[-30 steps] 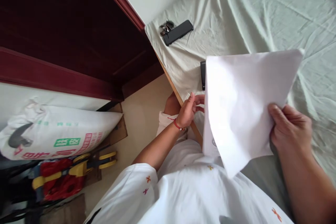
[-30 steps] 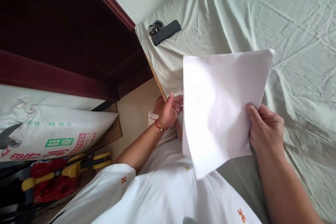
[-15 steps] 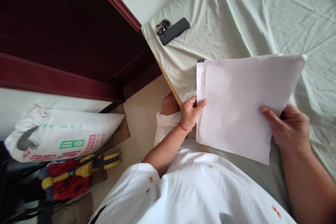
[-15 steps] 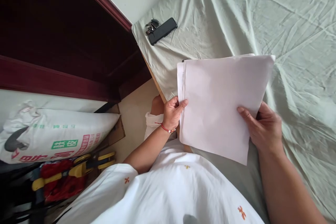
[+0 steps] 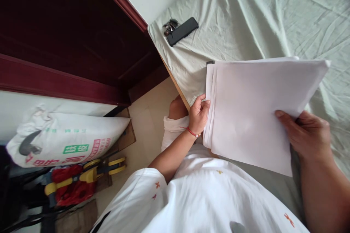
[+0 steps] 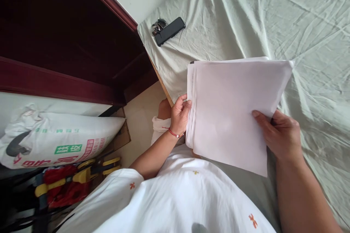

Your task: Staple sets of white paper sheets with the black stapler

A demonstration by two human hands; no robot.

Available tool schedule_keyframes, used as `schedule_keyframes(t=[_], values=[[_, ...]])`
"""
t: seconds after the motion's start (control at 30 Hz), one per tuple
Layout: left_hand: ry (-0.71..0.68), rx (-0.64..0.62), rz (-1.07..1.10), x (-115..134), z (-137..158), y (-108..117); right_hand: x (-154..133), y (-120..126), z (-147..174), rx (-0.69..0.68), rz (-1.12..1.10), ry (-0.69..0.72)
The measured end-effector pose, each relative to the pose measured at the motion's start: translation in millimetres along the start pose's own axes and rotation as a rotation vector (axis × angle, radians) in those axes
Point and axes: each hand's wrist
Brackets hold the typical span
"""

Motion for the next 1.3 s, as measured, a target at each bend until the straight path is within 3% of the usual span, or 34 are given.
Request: schedule_keyframes(t=[0.3,0.5,0.73,0.9,1.3], values=[[-0.037,-0.024,-0.042,-1.6,0.2,1.8,-5.4,-1.1,1.8,0.0,-0.016,0.007],[-0.061,-0.033,-0.07,3.0,1.5,2.2,-19.6,-7.6,2.2,0.117,-0.141,-0.013],[-0.077,-0.043,-0.042,-0.2,1.9,1.8,-21.5,-5.5,1.2,0.112,-0.015,0.007],[-0.09,-0.023,-0.018,-0.2,2.0,1.7,-25.4,-7.0,1.0,0.151,-0.056,-0.001],[-0.119,-0.009,-0.075,-0.9,3.9,-0.2,-6.1,-6.7,-3.2,0.102,-0.105,0.059]])
Point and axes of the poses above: each hand's wrist, its own z-axis away from the middle knuckle, its own y-axis out of the back of the hand, x = y × z, and after that the axes turned 3 degrees about -z, right-handed
